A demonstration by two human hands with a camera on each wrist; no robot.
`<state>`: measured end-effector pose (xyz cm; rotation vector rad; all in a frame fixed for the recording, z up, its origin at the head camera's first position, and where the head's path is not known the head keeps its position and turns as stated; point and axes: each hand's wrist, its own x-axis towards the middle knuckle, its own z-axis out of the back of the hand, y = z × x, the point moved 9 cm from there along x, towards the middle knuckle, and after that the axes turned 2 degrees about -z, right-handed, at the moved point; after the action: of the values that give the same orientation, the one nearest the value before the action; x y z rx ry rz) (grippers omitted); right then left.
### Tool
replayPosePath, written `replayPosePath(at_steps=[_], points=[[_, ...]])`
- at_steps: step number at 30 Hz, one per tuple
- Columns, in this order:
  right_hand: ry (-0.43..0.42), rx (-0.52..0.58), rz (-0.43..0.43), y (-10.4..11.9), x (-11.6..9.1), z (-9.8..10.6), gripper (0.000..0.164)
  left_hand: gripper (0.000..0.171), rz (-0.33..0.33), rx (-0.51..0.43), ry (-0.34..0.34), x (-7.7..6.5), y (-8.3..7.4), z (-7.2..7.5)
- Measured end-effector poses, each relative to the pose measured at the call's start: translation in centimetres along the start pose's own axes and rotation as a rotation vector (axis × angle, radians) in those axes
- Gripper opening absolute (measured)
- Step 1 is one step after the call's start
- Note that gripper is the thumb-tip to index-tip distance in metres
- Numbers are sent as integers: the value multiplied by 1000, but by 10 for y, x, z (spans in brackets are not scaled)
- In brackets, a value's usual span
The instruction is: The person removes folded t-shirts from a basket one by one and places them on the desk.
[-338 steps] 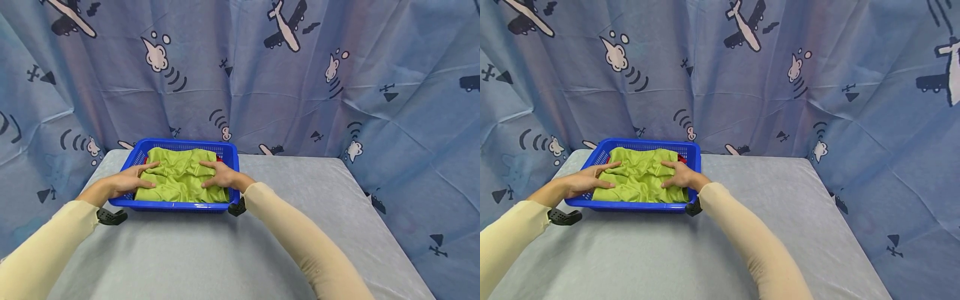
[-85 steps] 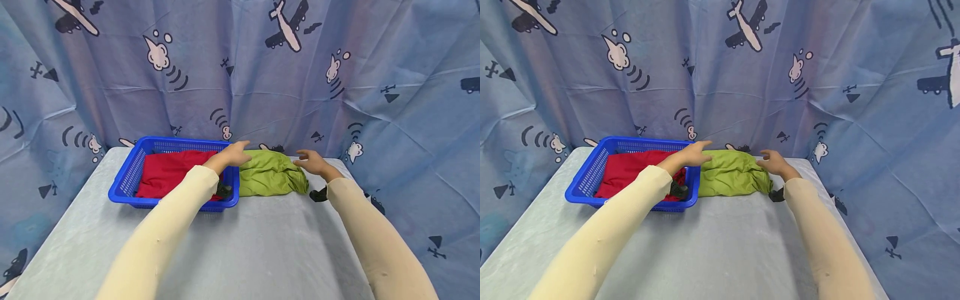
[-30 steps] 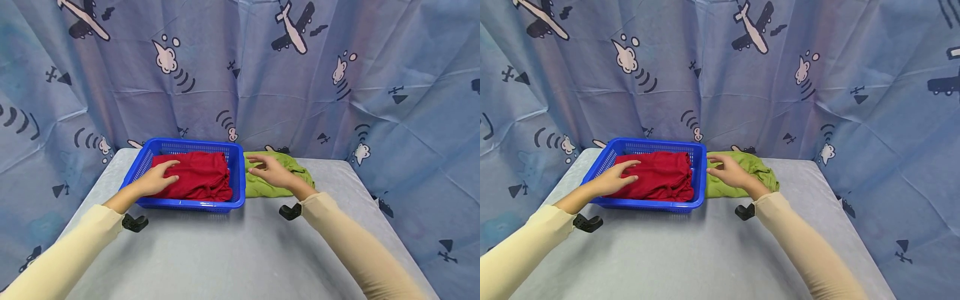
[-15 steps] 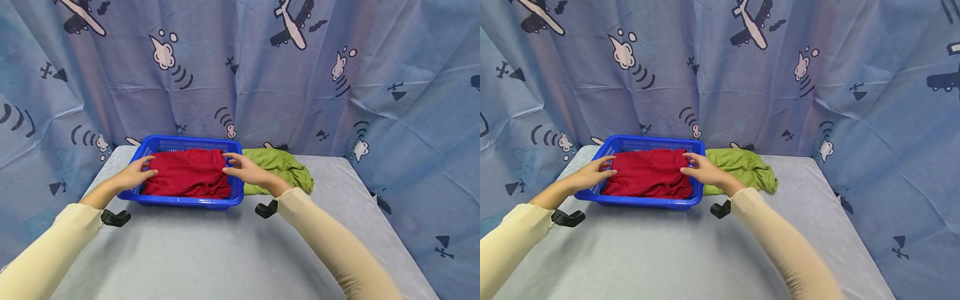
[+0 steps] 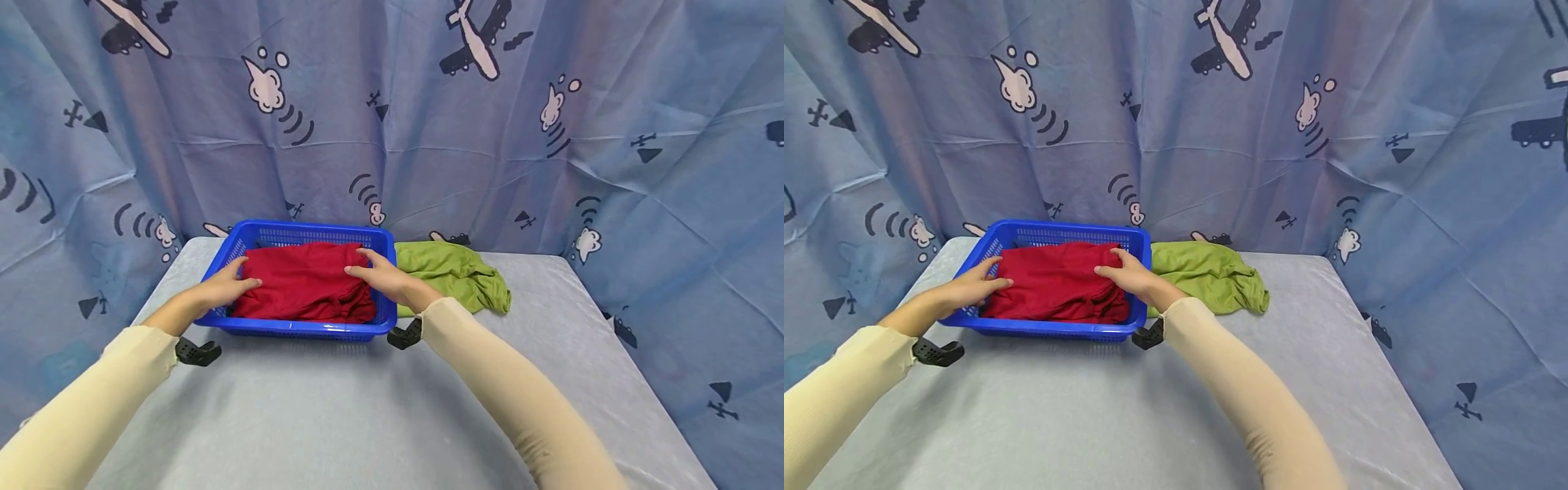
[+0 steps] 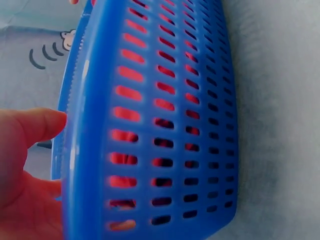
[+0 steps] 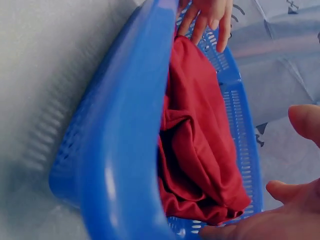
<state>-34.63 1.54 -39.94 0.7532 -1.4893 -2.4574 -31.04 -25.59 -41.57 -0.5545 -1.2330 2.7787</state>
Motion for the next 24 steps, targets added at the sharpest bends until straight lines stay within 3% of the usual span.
replayPosePath(at_steps=[9, 14, 19, 24], points=[[31, 208, -53, -9, 13, -6, 78, 84, 2, -21, 46, 6, -2, -5], [49, 211, -124, -14, 16, -7, 87, 91, 38, -43, 47, 9, -1, -5], [84, 210, -149, -15, 19, -13, 95, 94, 94, -141, 91, 10, 10, -7], [108, 218, -171, -16, 19, -18, 98, 92, 99, -271, 112, 9, 16, -9]])
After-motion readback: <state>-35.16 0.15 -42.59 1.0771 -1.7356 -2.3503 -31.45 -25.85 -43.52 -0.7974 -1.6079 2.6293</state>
